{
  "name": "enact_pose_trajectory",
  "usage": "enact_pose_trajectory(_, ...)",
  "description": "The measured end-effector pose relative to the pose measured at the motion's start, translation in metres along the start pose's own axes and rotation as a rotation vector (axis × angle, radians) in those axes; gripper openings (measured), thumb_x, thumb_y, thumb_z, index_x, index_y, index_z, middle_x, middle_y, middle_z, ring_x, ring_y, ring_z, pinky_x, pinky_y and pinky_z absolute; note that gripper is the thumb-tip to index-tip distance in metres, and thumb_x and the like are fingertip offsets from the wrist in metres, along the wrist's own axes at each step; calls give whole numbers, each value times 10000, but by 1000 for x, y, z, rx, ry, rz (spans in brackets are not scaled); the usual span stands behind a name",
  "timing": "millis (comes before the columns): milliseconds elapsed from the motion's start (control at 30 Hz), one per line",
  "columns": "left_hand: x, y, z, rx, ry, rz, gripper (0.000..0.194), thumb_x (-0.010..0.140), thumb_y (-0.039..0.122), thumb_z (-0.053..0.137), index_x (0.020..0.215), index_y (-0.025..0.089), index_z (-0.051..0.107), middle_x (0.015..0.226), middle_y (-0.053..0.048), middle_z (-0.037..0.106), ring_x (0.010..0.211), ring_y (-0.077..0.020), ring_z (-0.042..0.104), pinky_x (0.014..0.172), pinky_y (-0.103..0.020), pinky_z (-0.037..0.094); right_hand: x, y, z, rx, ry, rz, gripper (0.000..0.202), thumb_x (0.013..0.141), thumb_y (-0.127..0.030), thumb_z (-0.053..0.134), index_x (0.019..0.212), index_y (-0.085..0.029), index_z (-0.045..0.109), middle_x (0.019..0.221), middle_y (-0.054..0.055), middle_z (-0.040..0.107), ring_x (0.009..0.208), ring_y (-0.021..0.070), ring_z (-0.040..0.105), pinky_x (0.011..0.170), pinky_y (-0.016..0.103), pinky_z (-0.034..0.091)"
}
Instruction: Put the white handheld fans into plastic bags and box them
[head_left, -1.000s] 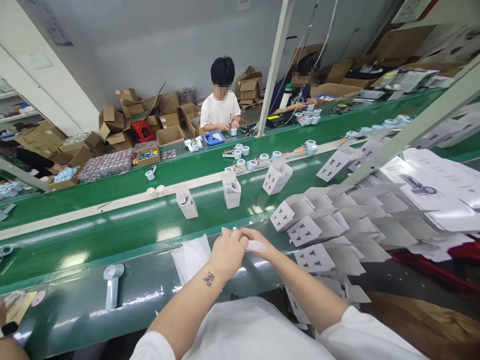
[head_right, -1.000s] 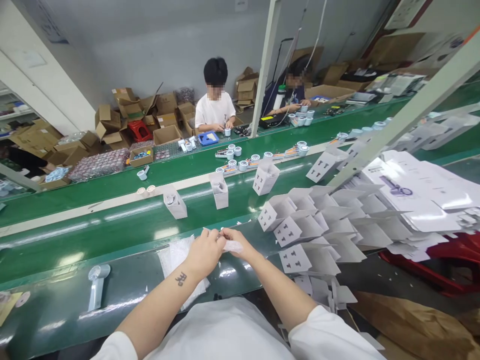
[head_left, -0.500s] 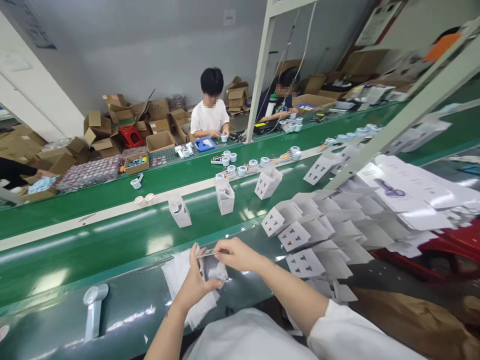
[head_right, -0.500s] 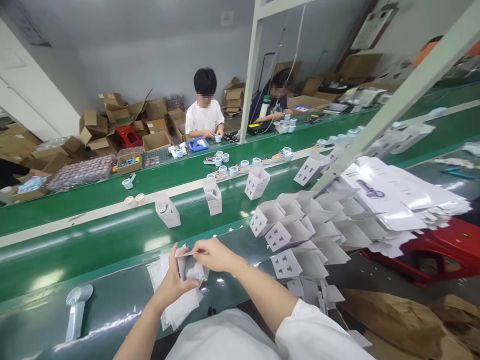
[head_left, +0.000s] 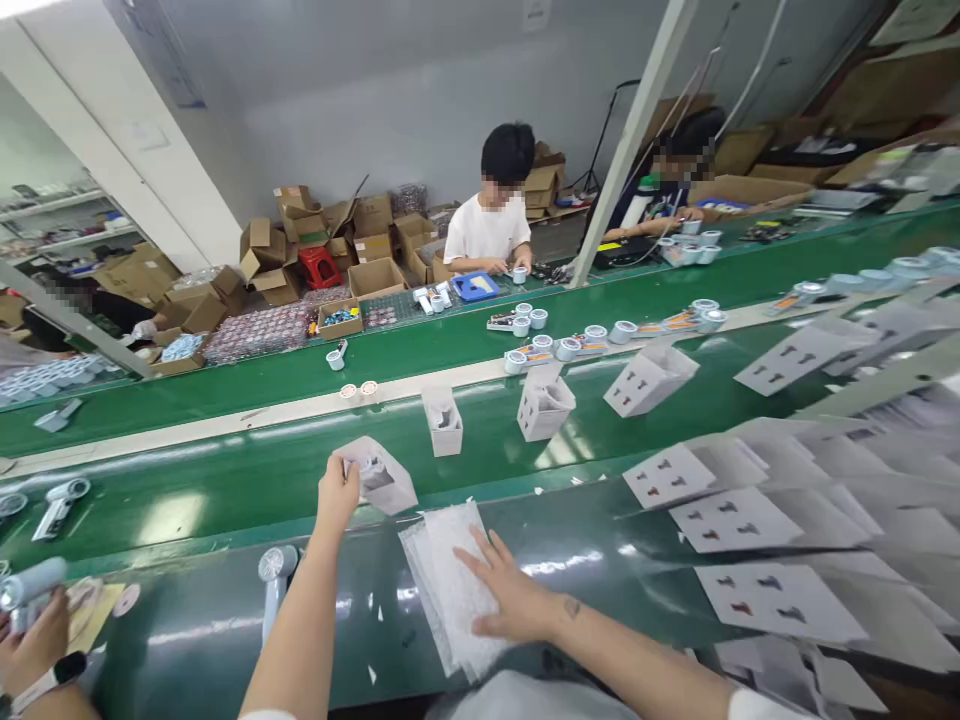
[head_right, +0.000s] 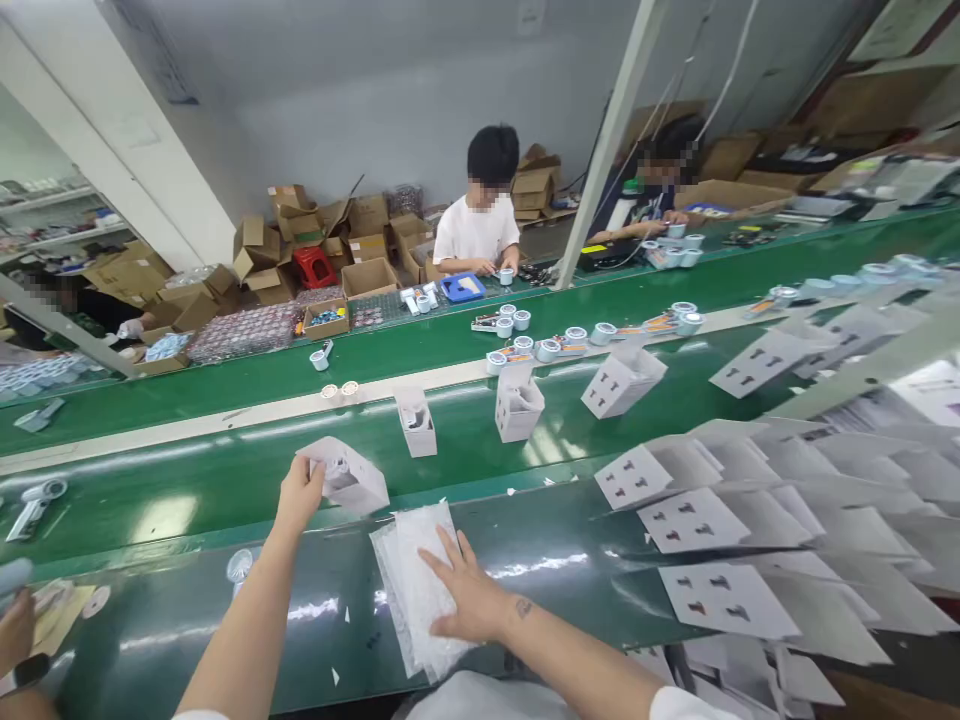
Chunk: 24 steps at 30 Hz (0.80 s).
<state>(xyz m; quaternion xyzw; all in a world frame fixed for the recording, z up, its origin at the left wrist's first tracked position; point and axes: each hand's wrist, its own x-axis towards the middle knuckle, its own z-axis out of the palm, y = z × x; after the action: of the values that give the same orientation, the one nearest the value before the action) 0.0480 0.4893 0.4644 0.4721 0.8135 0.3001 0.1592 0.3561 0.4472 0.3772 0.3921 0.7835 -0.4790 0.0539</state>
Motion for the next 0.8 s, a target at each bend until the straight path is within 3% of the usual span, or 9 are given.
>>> enact_pose_trajectory(100, 32, -2, -2, 24, 58, -22, 157, 858, 264, 445, 967, 168, 502, 814, -100, 643, 782, -241, 623, 698, -323, 434, 19, -10, 31, -219, -123, 41, 1072, 539, -430, 785, 1451, -337, 229, 1559, 58, -118, 1355, 421, -209, 1072, 634, 102)
enact_pose_trajectory(300, 75, -14, 11, -15, 59, 10, 309, 871, 321, 468, 1117, 135, 483, 983, -149, 658, 959, -312, 626, 759, -369, 452, 50, -22, 62, -386, -54, 134, 883, 678, -359, 680, 1444, -362, 241, 1563, 25, -67, 1385, 410, -121, 1048, 657, 112)
enact_pose_trajectory(433, 73, -46, -11, -58, 87, -135, 485, 862, 454, 481, 1251, 176, 398, 1202, -140, 598, 1059, -269, 597, 794, -346, 481, 51, -19, 63, -359, -66, 115, 870, 696, -370, 656, 1447, -372, 217, 1564, 31, -72, 1388, 393, -131, 1045, 665, 68)
enact_pose_trajectory(533, 27, -85, -45, 6, 170, -345, 538, 840, 459, 490, 1248, 121, 392, 1293, -181, 516, 1181, -269, 507, 952, -386, 407, 42, -18, 56, -304, -93, 82, 870, 705, -404, 641, 1450, -383, 192, 1566, 25, -73, 1392, 378, -136, 1048, 663, 17)
enact_pose_trajectory(633, -50, -120, -69, 93, 198, -554, 604, 652, 473, 673, 1058, 66, 484, 1250, -306, 474, 1251, -438, 378, 952, -537, 356, 31, -14, 50, -225, -17, 38, 788, 753, -446, 585, 1450, -344, 234, 1570, 31, -5, 1405, 362, -92, 1068, 647, 17)
enact_pose_trajectory(733, -114, -139, -69, 42, 131, -717, 440, 552, 423, 731, 816, 152, 504, 1059, -262, 583, 1110, -436, 515, 810, -489, 454, 21, -11, 47, -39, 240, -74, 523, 819, -418, 495, 1313, -247, 493, 1507, 88, 279, 1405, 320, 130, 1113, 549, 150)
enact_pose_trajectory(800, -135, -141, -58, -28, 104, -754, 337, 604, 429, 681, 729, 192, 475, 882, -180, 627, 965, -380, 604, 716, -428, 482, 18, -15, 44, 169, 387, -108, 358, 822, -415, 490, 1089, -224, 633, 1316, 125, 514, 1280, 305, 387, 1072, 497, 294)
